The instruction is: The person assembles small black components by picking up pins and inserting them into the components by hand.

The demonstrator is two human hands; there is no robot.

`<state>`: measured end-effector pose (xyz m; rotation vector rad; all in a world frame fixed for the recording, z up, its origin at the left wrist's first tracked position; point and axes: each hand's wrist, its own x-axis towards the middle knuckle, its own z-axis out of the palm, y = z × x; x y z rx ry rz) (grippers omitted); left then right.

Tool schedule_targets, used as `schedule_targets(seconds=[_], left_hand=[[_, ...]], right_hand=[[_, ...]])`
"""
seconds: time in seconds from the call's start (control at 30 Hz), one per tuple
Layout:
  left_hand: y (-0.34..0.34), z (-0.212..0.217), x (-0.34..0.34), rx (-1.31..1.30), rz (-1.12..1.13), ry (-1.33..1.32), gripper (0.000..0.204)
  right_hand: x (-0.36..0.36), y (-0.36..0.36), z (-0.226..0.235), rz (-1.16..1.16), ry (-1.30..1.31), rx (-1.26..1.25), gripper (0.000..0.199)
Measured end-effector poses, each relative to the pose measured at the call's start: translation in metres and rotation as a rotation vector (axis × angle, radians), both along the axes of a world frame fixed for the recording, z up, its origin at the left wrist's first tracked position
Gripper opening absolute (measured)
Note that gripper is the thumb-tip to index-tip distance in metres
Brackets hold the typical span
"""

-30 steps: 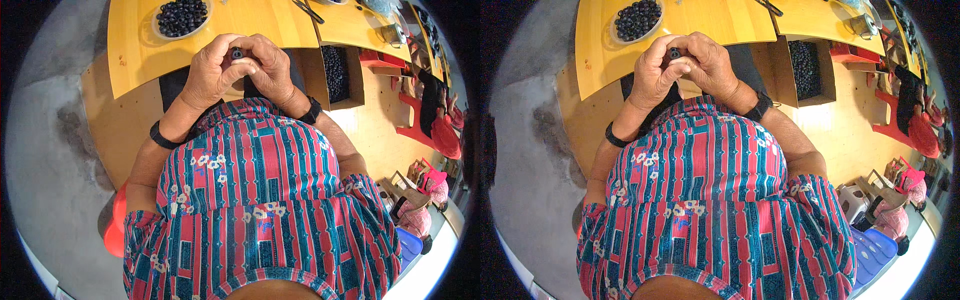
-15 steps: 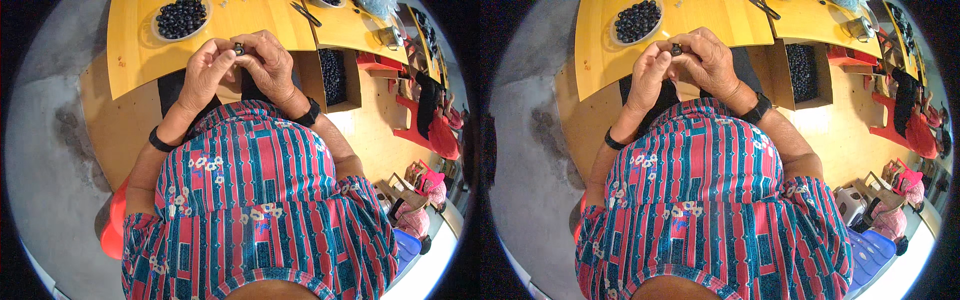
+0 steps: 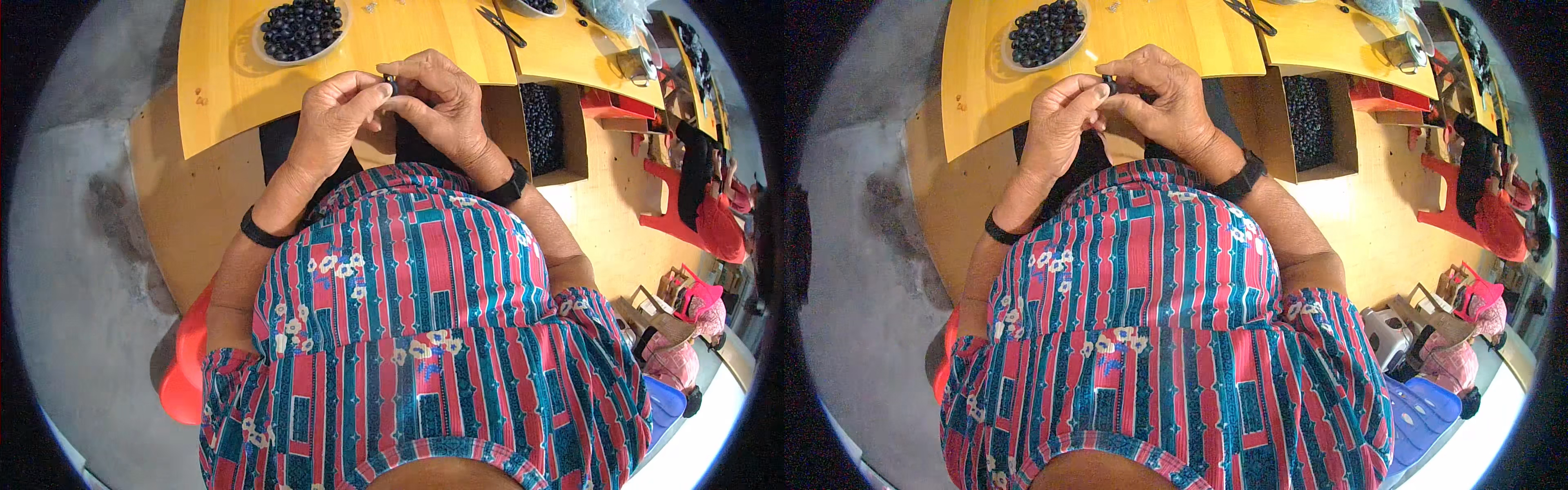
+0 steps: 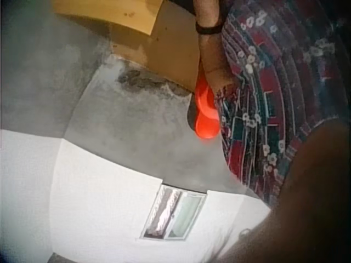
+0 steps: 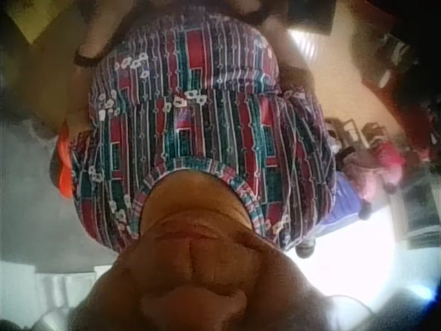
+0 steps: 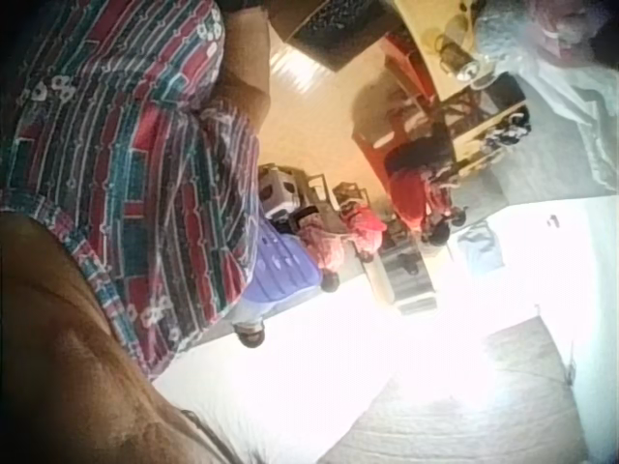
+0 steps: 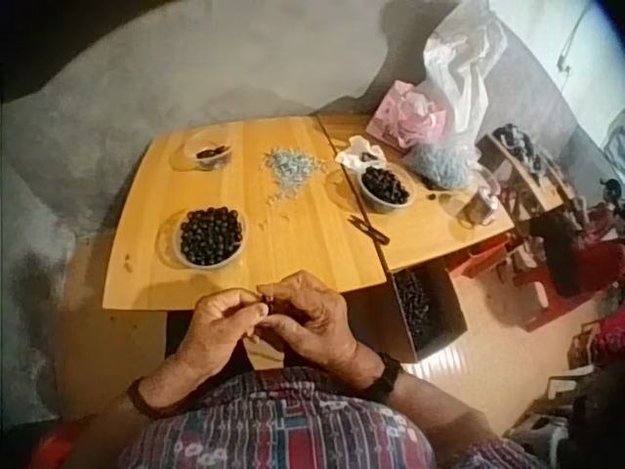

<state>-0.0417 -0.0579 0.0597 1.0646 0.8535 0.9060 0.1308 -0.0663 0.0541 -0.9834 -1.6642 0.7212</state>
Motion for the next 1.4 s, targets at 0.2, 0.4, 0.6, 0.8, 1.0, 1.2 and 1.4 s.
schedule_targets(seconds=[0.2, 0.4, 0.6, 0.8, 1.0, 1.2, 1.4], left_hand=[[-0.002, 0.004, 0.002, 0.036, 0.013, 0.029, 0.016], [-0.005, 0.004, 0.005, 0.122, 0.05, 0.136, 0.017], [-0.002, 0.0, 0.006, 0.168, 0.082, 0.095, 0.016], [-0.004, 0.001, 0.008, 0.193, 0.094, 0.107, 0.016], [-0.005, 0.001, 0.008, 0.204, 0.115, 0.143, 0.016], [-0.005, 0.001, 0.008, 0.273, 0.127, 0.186, 0.017], [-0.006, 0.002, 0.01, 0.347, 0.127, 0.251, 0.015]], right_hand=[[0.0, 0.002, -0.001, 0.008, 0.117, -0.043, 0.015], [-0.002, 0.003, -0.004, -0.001, 0.261, -0.23, 0.011], [-0.005, 0.005, -0.011, 0.014, 0.487, -0.348, 0.01], [0.0, 0.003, -0.002, -0.035, 0.274, -0.228, 0.011], [0.0, 0.002, 0.002, -0.058, 0.088, 0.018, 0.013], [0.003, 0.003, 0.003, -0.027, 0.119, -0.013, 0.015], [0.002, 0.002, -0.002, -0.01, 0.224, -0.161, 0.012]])
